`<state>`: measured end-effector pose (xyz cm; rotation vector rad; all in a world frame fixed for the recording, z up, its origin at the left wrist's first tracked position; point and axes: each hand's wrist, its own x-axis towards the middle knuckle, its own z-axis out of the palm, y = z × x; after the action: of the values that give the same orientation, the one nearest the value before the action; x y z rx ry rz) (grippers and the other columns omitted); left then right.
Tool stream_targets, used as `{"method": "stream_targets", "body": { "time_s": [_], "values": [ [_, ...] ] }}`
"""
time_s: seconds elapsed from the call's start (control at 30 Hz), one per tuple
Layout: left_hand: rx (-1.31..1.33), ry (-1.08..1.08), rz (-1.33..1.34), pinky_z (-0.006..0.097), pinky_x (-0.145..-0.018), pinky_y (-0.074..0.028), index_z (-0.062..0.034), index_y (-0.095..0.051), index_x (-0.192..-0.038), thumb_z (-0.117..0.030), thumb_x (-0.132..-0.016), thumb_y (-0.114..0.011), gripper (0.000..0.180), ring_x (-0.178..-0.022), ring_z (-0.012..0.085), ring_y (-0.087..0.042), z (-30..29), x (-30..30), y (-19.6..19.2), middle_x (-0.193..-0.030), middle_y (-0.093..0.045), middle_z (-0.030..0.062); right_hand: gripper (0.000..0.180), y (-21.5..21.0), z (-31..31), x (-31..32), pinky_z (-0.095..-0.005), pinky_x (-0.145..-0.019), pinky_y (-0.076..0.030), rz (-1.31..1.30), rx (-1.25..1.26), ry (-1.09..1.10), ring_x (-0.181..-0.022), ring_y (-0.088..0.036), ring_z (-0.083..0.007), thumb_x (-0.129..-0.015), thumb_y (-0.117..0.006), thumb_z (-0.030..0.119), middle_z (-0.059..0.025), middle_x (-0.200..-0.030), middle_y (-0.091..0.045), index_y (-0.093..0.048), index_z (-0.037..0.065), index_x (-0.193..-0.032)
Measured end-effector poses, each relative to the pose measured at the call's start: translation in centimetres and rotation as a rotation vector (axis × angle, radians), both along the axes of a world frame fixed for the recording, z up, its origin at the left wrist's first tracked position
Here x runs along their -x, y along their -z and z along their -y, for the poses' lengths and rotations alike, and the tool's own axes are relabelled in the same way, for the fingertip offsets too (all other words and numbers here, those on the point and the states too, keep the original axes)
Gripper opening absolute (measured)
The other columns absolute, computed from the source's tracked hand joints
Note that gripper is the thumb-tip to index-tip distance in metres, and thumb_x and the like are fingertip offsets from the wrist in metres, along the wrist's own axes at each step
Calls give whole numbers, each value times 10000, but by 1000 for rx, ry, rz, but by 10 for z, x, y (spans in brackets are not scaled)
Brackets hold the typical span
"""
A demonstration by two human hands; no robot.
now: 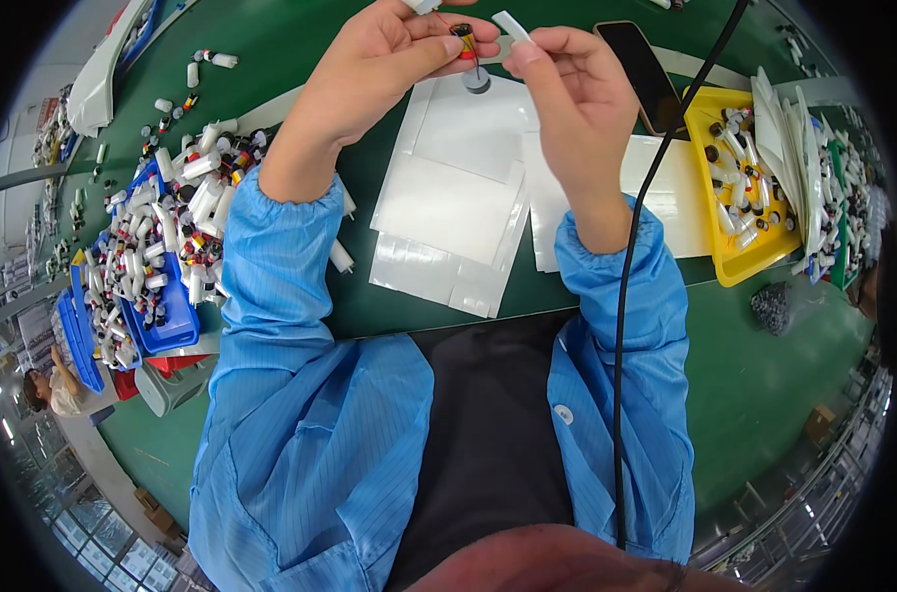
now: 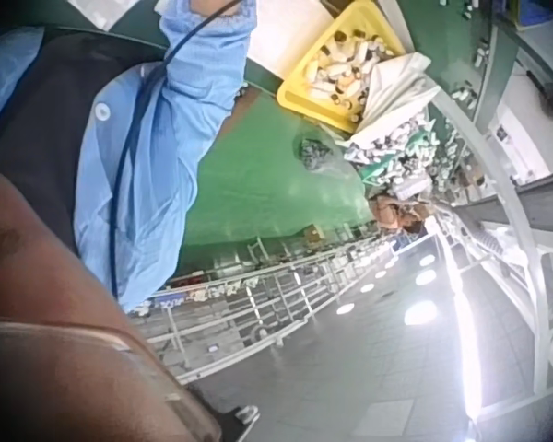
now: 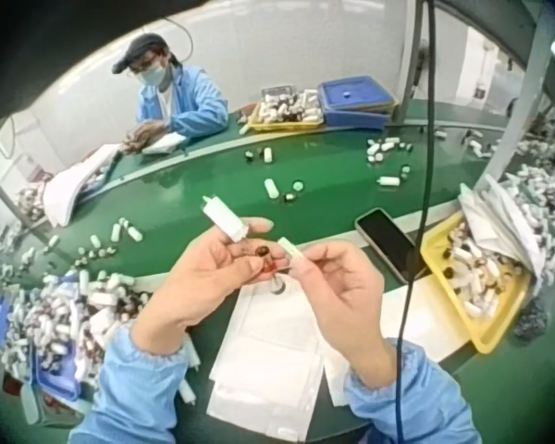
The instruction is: The person is assembling small cylindrical components by applying labels or sleeves and caps at a manufacturing workstation.
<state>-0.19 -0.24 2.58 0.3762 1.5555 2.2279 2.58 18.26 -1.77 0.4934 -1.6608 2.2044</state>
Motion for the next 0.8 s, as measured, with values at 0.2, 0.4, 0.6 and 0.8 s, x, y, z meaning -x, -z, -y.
{"method": "stream_targets", "body": {
  "time_s": [0.2,0.4,0.6,0.8],
  "values": [
    [-10,193,-129,292,-911,-516,12,-419,-1370,31,-972,-544,418,-1039,175,-640,1,6,17,-1151,-639,132,145,3,-18,6,-210,-678,-496,220,12,-259,-748,-623,-88,-905,-684,64,-57,-869,-685,-669,-15,-1026],
    [64,170,-170,283,-900,-505,13,-420,-1371,62,-957,-533,432,-1044,168,-629,0,3,16,-1185,-629,129,148,3,-18,7,-212,-672,-473,279,-50,-321,-739,-590,-86,-927,-662,94,-50,-868,-672,-672,-6,-1034],
    [17,184,-187,293,-909,-498,15,-413,-1382,84,-953,-514,447,-1063,168,-621,0,4,17,-1220,-617,137,155,7,-21,11,-212,-684,-493,226,-48,-371,-761,-610,-91,-933,-666,113,-53,-886,-676,-664,-8,-1029],
    [40,169,-174,288,-930,-485,15,-406,-1394,82,-957,-504,452,-1088,169,-612,0,0,9,-1225,-618,141,153,4,-26,14,-236,-707,-522,215,-65,-424,-765,-646,-114,-947,-647,114,-64,-888,-681,-652,-1,-1048]
  ]
}}
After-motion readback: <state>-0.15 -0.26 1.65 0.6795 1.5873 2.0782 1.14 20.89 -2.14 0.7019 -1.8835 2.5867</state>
